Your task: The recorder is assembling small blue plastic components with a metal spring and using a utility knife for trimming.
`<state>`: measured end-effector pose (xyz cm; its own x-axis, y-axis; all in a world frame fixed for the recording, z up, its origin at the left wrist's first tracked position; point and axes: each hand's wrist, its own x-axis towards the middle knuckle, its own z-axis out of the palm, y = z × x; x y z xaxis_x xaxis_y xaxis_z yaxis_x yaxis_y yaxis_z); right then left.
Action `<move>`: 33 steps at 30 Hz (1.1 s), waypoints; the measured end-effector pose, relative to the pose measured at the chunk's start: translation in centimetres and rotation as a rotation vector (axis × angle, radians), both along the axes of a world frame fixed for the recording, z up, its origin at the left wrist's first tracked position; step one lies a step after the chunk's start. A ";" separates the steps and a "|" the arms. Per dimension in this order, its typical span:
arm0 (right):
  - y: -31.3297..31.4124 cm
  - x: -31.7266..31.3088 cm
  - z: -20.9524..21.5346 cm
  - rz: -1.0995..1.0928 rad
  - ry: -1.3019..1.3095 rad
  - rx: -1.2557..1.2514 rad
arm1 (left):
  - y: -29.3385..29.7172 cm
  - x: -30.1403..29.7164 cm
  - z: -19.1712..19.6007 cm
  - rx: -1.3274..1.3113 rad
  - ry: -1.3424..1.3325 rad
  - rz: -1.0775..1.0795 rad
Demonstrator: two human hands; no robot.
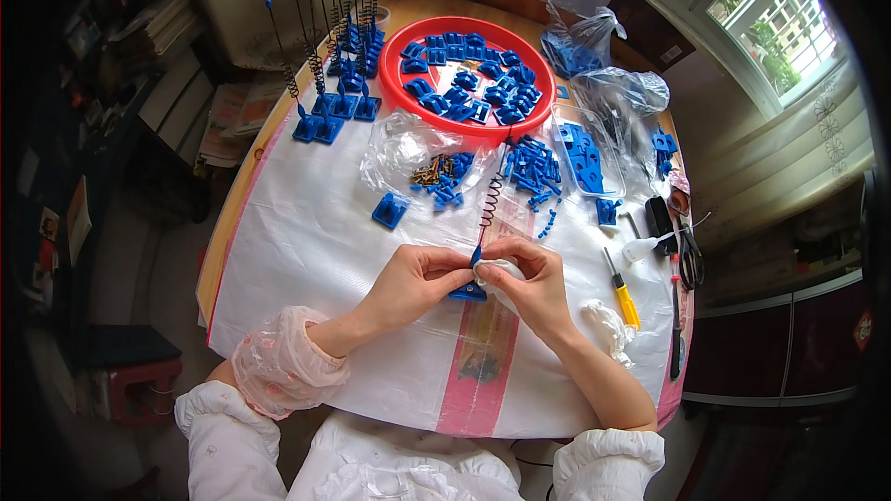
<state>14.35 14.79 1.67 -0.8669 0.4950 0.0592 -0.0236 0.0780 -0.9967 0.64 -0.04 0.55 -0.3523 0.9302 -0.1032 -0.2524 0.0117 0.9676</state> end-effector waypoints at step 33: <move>0.0 0.2 -0.1 -0.006 -0.065 -0.193 | -0.1 0.1 0.0 -0.035 0.049 0.001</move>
